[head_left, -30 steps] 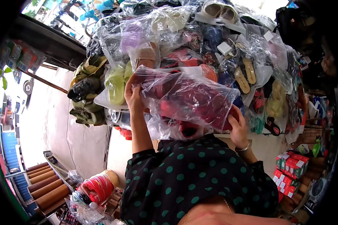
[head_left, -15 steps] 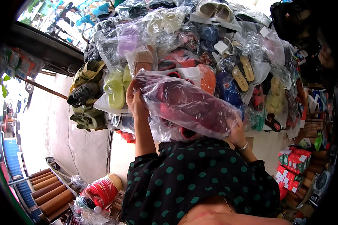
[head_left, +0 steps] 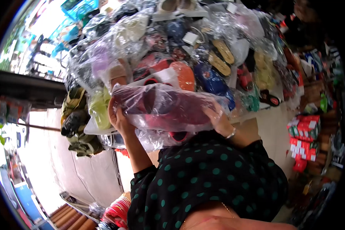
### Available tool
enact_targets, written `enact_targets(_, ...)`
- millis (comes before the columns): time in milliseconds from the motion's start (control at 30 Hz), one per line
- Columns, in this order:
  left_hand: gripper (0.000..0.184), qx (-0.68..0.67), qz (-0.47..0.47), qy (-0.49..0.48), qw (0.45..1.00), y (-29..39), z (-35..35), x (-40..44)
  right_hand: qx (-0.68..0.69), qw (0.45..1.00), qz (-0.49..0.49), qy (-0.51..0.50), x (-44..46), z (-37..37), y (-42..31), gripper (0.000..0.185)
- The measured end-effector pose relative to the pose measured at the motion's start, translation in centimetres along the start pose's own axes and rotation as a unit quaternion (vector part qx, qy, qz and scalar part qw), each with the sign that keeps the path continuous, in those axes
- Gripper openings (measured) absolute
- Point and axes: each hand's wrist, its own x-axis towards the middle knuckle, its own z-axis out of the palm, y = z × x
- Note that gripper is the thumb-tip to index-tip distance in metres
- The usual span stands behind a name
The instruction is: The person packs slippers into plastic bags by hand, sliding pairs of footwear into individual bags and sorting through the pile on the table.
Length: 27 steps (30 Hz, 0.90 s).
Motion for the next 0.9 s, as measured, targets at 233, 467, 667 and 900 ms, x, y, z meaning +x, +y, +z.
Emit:
enact_targets(233,0.041,0.027,-0.031,0.001,0.999,1.5,1.0,0.3,0.121,0.987,-0.046,-0.092,-0.1,-0.4,-1.1,0.04)
enact_targets(467,0.045,0.014,-0.102,-0.016,0.995,0.5,1.8,0.3,0.138,0.988,-0.04,-0.059,-1.6,0.7,2.0,0.036)
enact_targets(667,0.045,0.042,-0.06,-0.052,0.996,-0.4,5.2,-0.4,0.125,0.992,0.004,0.028,-2.4,0.7,2.8,0.037)
enact_targets(900,0.05,0.218,0.101,-0.233,0.942,-0.8,10.4,-2.8,0.456,0.876,0.107,-0.116,-4.1,-5.2,2.2,0.051)
